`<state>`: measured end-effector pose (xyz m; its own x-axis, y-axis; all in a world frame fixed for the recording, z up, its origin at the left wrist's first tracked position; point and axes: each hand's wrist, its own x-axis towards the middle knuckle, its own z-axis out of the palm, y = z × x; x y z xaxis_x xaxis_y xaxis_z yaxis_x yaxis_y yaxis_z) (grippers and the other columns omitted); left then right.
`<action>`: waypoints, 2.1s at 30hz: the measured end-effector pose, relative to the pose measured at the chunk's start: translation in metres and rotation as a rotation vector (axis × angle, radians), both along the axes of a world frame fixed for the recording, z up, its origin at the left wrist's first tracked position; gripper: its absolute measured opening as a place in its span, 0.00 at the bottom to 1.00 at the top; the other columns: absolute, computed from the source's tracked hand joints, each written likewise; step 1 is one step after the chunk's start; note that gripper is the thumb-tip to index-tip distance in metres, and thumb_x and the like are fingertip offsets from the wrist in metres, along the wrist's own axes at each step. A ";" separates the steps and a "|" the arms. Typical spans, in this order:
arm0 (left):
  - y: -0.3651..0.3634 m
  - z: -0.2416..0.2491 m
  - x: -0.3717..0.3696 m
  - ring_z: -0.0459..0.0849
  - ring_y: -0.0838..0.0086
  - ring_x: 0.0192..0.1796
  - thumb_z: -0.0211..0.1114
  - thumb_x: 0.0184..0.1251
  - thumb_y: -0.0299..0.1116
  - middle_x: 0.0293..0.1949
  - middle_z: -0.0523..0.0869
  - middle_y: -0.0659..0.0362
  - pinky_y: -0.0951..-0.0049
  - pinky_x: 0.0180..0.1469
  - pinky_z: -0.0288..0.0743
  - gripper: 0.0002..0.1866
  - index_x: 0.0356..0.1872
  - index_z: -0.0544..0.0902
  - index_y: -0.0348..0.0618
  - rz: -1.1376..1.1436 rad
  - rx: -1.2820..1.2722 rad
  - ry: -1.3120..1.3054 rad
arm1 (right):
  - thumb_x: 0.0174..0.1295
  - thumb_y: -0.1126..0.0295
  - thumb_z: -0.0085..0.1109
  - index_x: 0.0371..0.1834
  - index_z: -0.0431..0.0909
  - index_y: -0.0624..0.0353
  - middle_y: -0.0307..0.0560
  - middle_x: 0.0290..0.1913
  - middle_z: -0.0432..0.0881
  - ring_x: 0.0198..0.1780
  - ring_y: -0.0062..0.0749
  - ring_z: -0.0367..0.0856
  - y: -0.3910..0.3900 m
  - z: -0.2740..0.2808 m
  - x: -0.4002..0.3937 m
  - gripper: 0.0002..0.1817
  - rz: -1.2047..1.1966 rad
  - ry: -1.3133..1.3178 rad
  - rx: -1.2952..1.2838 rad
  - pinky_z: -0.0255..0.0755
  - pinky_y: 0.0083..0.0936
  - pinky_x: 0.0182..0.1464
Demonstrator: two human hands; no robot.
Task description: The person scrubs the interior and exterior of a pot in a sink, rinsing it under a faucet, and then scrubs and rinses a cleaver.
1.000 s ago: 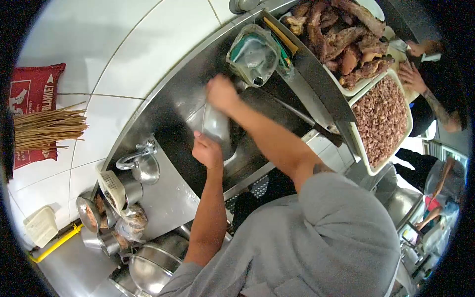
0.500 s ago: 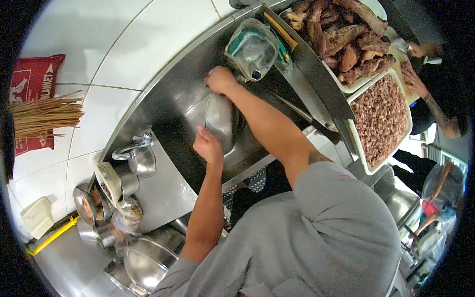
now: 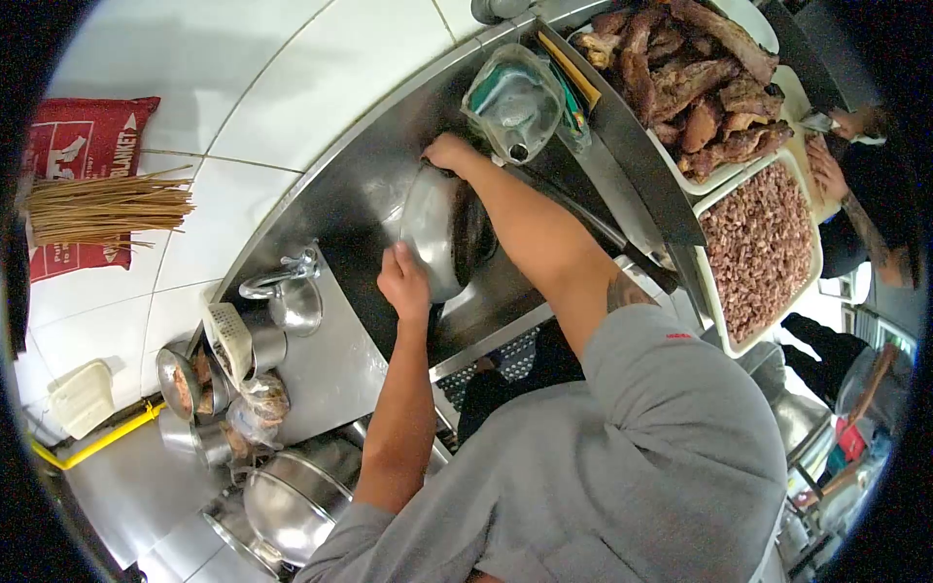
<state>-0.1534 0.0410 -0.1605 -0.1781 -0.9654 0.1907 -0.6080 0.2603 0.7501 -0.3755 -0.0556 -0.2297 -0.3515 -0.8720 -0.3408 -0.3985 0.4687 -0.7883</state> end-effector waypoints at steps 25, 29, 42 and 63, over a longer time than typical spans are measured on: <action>-0.010 -0.032 0.059 0.72 0.71 0.29 0.56 0.73 0.54 0.23 0.78 0.53 0.67 0.37 0.70 0.30 0.26 0.77 0.30 0.052 0.410 0.155 | 0.65 0.44 0.54 0.25 0.79 0.65 0.57 0.31 0.83 0.28 0.44 0.78 0.108 0.062 0.065 0.30 -0.532 -0.206 -0.311 0.71 0.36 0.37; 0.017 -0.029 0.055 0.73 0.70 0.29 0.55 0.73 0.54 0.24 0.79 0.52 0.66 0.38 0.71 0.31 0.26 0.78 0.29 0.023 0.438 0.250 | 0.64 0.44 0.55 0.19 0.79 0.65 0.61 0.24 0.80 0.29 0.51 0.80 0.061 0.101 0.086 0.31 -0.086 0.318 -0.560 0.73 0.43 0.40; 0.023 -0.016 0.087 0.82 0.49 0.50 0.62 0.65 0.55 0.41 0.84 0.40 0.54 0.53 0.74 0.31 0.54 0.75 0.35 -0.207 -0.059 -0.242 | 0.62 0.43 0.54 0.21 0.81 0.65 0.63 0.24 0.79 0.30 0.58 0.80 0.054 0.172 0.028 0.32 0.523 0.520 -0.214 0.73 0.46 0.37; 0.036 0.067 0.151 0.84 0.45 0.45 0.61 0.66 0.56 0.36 0.86 0.41 0.53 0.48 0.75 0.30 0.43 0.81 0.31 -0.443 0.807 -0.783 | 0.60 0.44 0.61 0.29 0.86 0.62 0.52 0.27 0.84 0.33 0.39 0.82 0.021 0.014 0.039 0.27 0.151 -0.018 -0.211 0.73 0.32 0.40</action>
